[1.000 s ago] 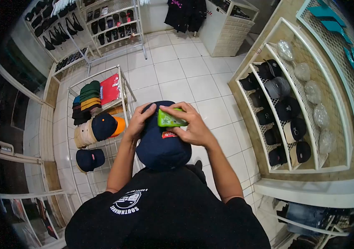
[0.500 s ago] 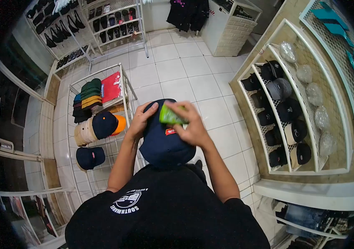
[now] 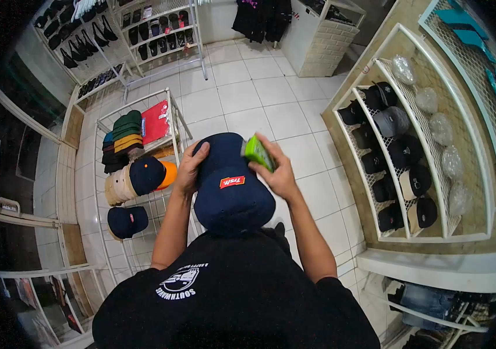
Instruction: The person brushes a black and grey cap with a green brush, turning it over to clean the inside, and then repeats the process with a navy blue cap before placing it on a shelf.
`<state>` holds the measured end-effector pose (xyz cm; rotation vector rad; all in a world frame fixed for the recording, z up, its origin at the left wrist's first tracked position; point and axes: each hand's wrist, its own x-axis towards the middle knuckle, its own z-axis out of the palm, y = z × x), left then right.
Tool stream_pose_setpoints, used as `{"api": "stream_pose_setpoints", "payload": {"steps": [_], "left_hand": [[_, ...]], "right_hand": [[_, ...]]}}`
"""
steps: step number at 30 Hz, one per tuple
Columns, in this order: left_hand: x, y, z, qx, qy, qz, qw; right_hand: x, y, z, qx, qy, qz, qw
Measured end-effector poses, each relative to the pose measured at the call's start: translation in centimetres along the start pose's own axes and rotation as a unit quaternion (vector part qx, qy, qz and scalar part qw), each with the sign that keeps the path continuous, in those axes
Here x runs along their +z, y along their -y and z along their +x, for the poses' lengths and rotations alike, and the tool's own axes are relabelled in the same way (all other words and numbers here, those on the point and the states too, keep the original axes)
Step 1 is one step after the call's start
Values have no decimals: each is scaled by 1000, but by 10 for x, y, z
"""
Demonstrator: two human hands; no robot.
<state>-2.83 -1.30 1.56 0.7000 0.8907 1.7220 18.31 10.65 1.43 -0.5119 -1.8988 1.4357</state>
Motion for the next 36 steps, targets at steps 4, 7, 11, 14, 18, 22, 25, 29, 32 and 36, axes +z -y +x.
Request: {"api": "stream_pose_setpoints", "payload": {"steps": [4,7,11,14,18,22,25,29,32,36], "left_hand": [[-4,0,-6,23,-41,-34,998],[1,18,-3,27,-46,-8,999],[-10,-16,1,91,-67,-58,992],[-16,-10,1,119,-73,-42,989],[-10,2,-1,169,-74,45,982],[-2,9,-5,174,-67,42,982],[-10,11,-16,134,-30,160,978],[-16,-6,-30,2,82,330,940],[-13,-4,-35,-62,115,275,953],[-10,8,-40,-177,126,94,972]], "right_hand": [[-3,-7,0,32,47,79,995],[3,3,18,81,-24,168,982],[3,-24,-6,18,31,123,992],[-18,-50,-9,86,-91,29,992],[-39,-33,-1,184,-157,335,911],[-37,-18,-2,192,-142,421,875],[-37,-19,-9,161,-160,328,917],[-53,2,-7,134,-146,264,944],[-55,21,-2,99,-75,217,968],[-59,25,14,78,-25,150,985]]}}
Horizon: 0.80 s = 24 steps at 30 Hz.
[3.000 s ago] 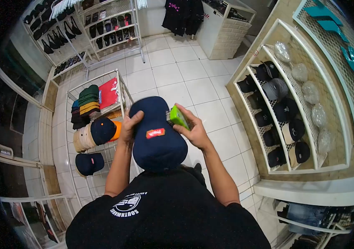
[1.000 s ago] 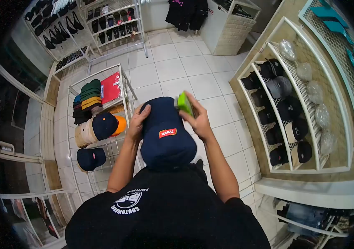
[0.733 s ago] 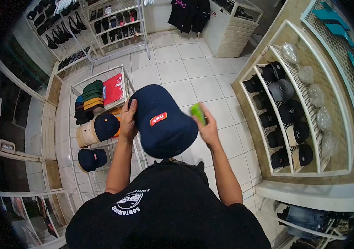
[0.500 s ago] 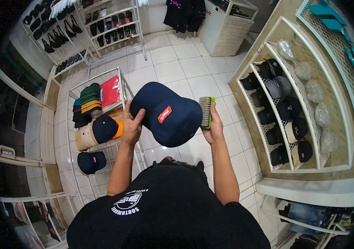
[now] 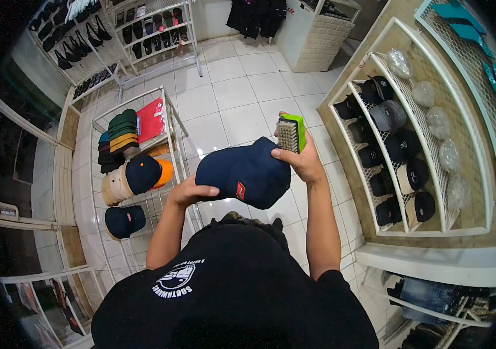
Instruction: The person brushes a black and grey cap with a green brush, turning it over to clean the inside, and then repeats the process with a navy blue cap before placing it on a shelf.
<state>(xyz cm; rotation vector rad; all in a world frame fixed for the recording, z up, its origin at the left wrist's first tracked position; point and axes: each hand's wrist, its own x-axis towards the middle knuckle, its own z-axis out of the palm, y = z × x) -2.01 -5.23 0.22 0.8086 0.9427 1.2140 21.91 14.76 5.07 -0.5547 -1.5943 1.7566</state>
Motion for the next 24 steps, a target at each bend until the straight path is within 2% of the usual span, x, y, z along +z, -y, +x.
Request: {"api": "stream_pose_setpoints", "payload": {"steps": [1,3,4,5,6,7,9,10,11,13,14,15,17,19,20,21,23,24], "left_hand": [[-1,5,1,-35,12,-60,998],[1,14,-2,-25,-4,-74,997],[0,17,0,-11,8,-158,987],[-2,23,0,2,20,-242,970],[1,29,3,2,-11,-183,983],[-1,31,4,0,-13,-185,983],[-1,27,6,-44,-64,36,996],[6,24,7,-6,-71,-4,997],[14,19,7,-6,-72,-4,997],[27,9,7,121,-104,63,985],[29,8,9,120,-102,63,986],[30,6,13,127,-77,72,986],[27,8,16,134,-47,80,987],[17,16,13,119,-92,75,986],[15,21,14,155,-84,123,977],[18,21,13,153,-86,122,977],[22,15,11,137,-123,59,981],[22,12,8,134,-123,59,981]], "right_hand": [[0,4,4,-1,2,-1,1000],[0,13,7,-22,8,-82,996],[3,17,9,-24,9,-82,996],[7,20,9,-51,12,-166,985],[11,23,9,-79,14,-249,965],[14,25,7,-77,15,-248,966],[21,28,3,-163,-36,-474,865],[27,32,-3,-149,-50,-458,875],[34,35,-9,-149,-50,-458,875],[46,37,-17,-186,57,-485,853],[50,36,-17,-233,94,-524,814],[51,27,-15,-240,88,-513,819],[37,6,-2,-207,17,-495,844],[35,3,6,-142,-66,-505,849],[35,3,6,-151,-81,-484,858],[40,4,1,-156,-95,-461,869],[48,8,-9,-221,-1,-460,860],[53,4,-11,-217,13,-474,853]]}}
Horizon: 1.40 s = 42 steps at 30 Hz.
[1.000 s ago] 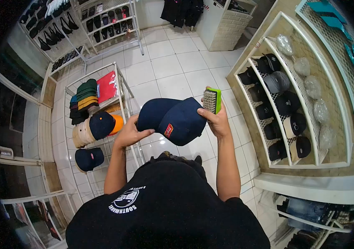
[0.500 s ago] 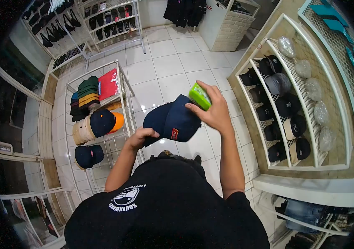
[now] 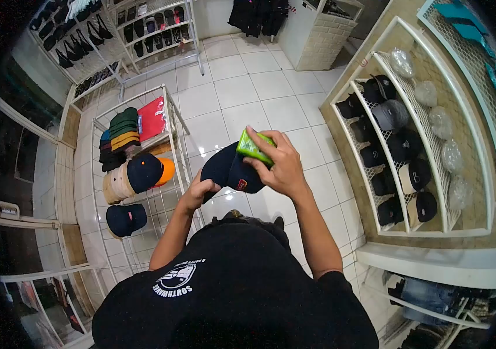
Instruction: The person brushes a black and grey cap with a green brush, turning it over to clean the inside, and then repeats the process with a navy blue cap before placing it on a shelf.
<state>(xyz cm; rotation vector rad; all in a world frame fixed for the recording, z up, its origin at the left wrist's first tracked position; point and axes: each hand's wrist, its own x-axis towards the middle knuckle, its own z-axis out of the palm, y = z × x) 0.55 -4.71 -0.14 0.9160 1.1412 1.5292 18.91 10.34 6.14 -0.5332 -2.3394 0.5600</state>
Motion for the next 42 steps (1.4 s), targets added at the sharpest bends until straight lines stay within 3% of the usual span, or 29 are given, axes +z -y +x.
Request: {"api": "stream_pose_setpoints", "payload": {"steps": [2,3,5,6,7,9,11,12,15,17,19,20,21,23,25,27,28,29,31,33,35,37,39,42], "left_hand": [[-3,-6,-2,85,44,82,992],[-3,-3,-6,83,44,80,992],[-8,4,-4,44,1,39,998],[-15,4,-2,-11,37,22,999],[-14,4,-2,-11,33,21,999],[-9,1,-4,94,32,111,989],[-3,-9,-3,96,43,128,986],[-1,-11,-6,97,49,145,983],[-20,28,-4,122,-2,138,983],[-3,-6,-5,65,13,71,995],[7,-19,-3,24,24,49,998],[-5,-2,6,20,77,56,995],[-4,-4,7,21,78,56,995],[-5,-9,11,54,51,40,996],[-6,-2,14,22,66,79,994],[-1,7,18,39,76,123,989],[3,1,17,55,65,142,986],[7,-1,17,55,67,142,986],[11,-6,20,69,38,62,995],[-2,0,20,36,63,34,997],[-7,3,17,23,104,144,984],[1,-5,9,17,102,153,983],[2,-3,7,41,98,118,987],[-7,5,9,35,61,-37,997]], "right_hand": [[8,-30,3,59,-32,-22,998],[8,-37,5,113,-60,-43,991],[4,-45,3,133,-66,-81,986],[-1,-32,5,130,-114,-3,985],[-4,-20,4,130,-158,77,976],[-4,0,1,31,-68,83,994],[13,-7,-4,17,-10,42,999],[17,-22,-3,85,-24,72,993],[17,-48,-2,154,-146,17,977],[9,-25,0,158,-135,86,974],[17,-6,-3,12,-82,-2,997],[26,5,-7,14,-71,-22,997],[34,2,-17,-35,-63,-39,997],[37,8,-33,-86,51,-1,995],[39,2,-34,-113,75,-26,990],[38,-16,-16,-26,-89,-31,995],[33,-12,-2,36,-114,3,993],[35,-17,0,77,-104,59,990],[38,-10,-12,4,-66,1,998],[32,8,-24,-42,35,-22,998],[40,-27,-22,16,-30,-7,999],[31,-39,-6,121,-76,-13,990],[30,-45,-7,164,-80,118,976],[33,-26,-28,101,-111,159,976]]}}
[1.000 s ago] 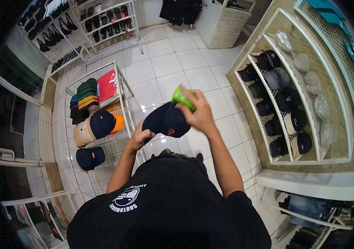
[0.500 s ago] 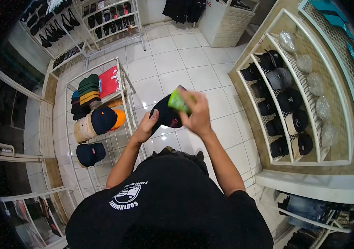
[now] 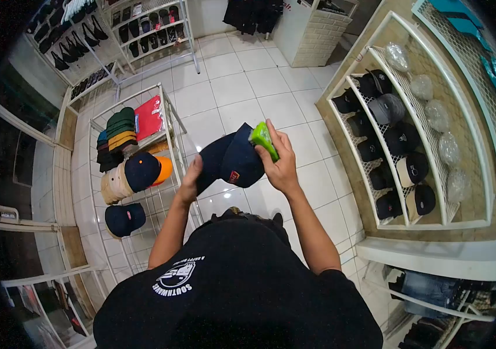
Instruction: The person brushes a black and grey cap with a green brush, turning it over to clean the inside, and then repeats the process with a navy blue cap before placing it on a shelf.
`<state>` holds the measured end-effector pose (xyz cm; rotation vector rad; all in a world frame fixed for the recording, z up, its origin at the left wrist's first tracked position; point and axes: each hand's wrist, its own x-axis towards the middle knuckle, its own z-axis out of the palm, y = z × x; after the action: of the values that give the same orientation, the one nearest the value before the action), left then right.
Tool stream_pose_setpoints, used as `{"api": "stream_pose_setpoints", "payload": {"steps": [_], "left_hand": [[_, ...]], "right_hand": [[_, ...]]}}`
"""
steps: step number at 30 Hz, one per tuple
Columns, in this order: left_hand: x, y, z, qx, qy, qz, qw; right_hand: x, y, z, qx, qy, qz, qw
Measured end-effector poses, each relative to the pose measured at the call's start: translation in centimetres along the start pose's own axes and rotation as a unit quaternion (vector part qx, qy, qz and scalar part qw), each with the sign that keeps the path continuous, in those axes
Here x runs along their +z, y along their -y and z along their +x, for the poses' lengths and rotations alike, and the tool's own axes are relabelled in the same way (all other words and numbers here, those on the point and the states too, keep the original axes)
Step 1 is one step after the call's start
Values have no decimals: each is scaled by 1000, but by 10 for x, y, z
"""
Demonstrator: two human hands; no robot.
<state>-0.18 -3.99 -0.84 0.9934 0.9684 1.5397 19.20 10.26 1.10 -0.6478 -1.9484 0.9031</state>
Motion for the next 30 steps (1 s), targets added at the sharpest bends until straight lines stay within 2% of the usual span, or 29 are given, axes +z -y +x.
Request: {"api": "stream_pose_setpoints", "payload": {"steps": [1,3,4,5,7,8,9,11,12,13,15,17,18,19,21,23,25,26,27,28,29,30], "left_hand": [[-10,-1,-6,-27,3,-35,999],[-15,3,-14,-50,-15,-29,998],[-15,5,-16,-44,-45,-48,997],[-16,6,-15,-35,-74,-67,994],[-20,14,-11,-29,-94,-77,992],[-20,17,-15,-27,-112,-87,989],[-21,16,-16,-28,-112,-87,990],[-24,11,-11,3,-44,-268,962],[-22,6,-10,3,-67,-253,965],[-22,6,-9,7,-67,-253,965],[-27,7,-11,25,-68,-286,956],[-32,10,-12,36,-47,-318,946],[-32,8,-13,47,-18,-346,937],[-30,5,-14,46,-17,-345,937],[-23,-2,-13,45,-77,-279,956],[-21,-5,-13,32,-77,-269,960],[-16,-7,-12,15,-76,-259,963],[-9,-7,-13,-14,-107,-192,976],[-3,-6,-11,-41,-135,-123,982],[0,-1,-8,-6,-106,-75,992],[0,-1,-8,-8,-105,-75,992],[0,-7,-5,1,-82,-76,994]], "right_hand": [[0,-9,-4,2,4,1,1000],[-7,-39,-11,99,78,-30,992],[-10,-44,-8,67,63,-101,991],[-12,-48,-9,66,61,-100,991],[-15,-11,-1,73,-38,57,995],[-12,-2,-2,78,-17,105,991],[-6,4,-7,25,4,68,997],[7,-16,-20,31,6,91,995],[4,-36,-25,58,59,61,995],[-6,-29,-24,104,119,-28,987],[-6,-47,-27,49,8,39,998],[-8,-16,-15,51,-62,128,989],[-12,-8,-13,43,-52,132,989],[-13,-8,-15,43,-54,133,989],[-16,-9,-15,57,-96,133,985],[-17,-8,-15,70,-114,135,982],[-15,5,-11,-18,-97,-11,995],[-10,12,-10,-27,-67,14,997],[-5,22,-5,-57,-31,-54,996],[3,27,-7,-61,-32,-83,994],[8,29,-8,-67,-32,-112,991],[10,27,-14,-125,29,-137,982]]}}
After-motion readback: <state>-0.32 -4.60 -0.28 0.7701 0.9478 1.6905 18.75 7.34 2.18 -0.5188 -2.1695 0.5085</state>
